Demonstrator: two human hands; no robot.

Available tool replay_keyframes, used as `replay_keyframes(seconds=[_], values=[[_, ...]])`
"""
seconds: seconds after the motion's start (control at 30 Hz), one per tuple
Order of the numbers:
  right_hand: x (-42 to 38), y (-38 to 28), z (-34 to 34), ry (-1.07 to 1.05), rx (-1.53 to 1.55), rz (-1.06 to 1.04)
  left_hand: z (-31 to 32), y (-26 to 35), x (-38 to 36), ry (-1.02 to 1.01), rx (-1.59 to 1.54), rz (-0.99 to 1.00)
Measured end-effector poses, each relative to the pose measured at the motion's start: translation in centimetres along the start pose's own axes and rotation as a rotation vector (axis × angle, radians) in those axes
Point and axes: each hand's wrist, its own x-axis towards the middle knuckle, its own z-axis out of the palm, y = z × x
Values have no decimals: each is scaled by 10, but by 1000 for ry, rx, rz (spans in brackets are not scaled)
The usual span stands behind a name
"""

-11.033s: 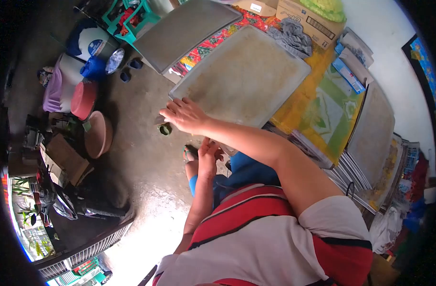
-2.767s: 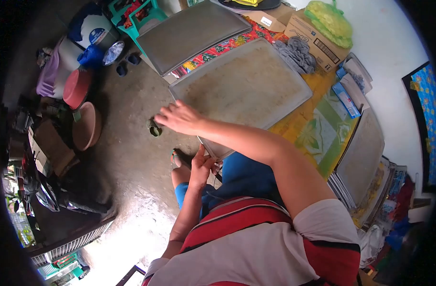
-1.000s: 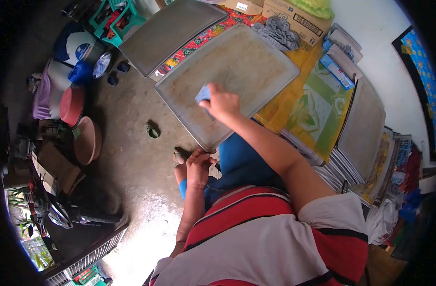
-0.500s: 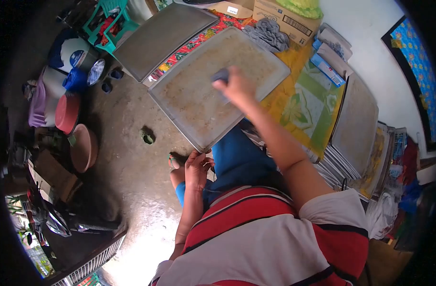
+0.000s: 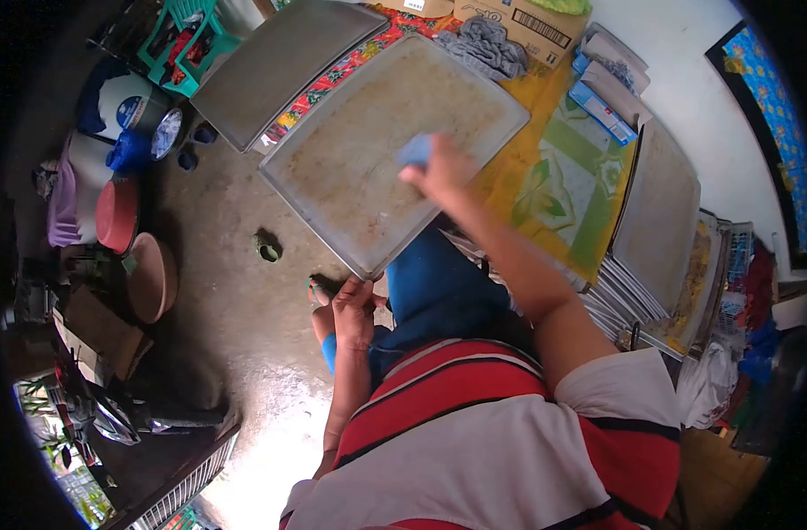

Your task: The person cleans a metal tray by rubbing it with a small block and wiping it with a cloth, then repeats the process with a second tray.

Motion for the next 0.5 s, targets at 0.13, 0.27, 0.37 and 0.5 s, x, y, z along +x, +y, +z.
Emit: replay_keyframes(seconds=[0.13, 0.27, 0.37, 0.5], values=[[7, 9, -20, 22, -104, 26, 5, 1, 1, -5, -12, 24], [-58, -42, 25, -36, 2, -318, 9, 0, -1, 48, -62, -9], [-34, -13, 11, -31, -11, -114, 7, 1, -3, 60, -79, -33], [35, 76, -46, 231, -55, 110, 3, 0, 0, 20, -60, -4]])
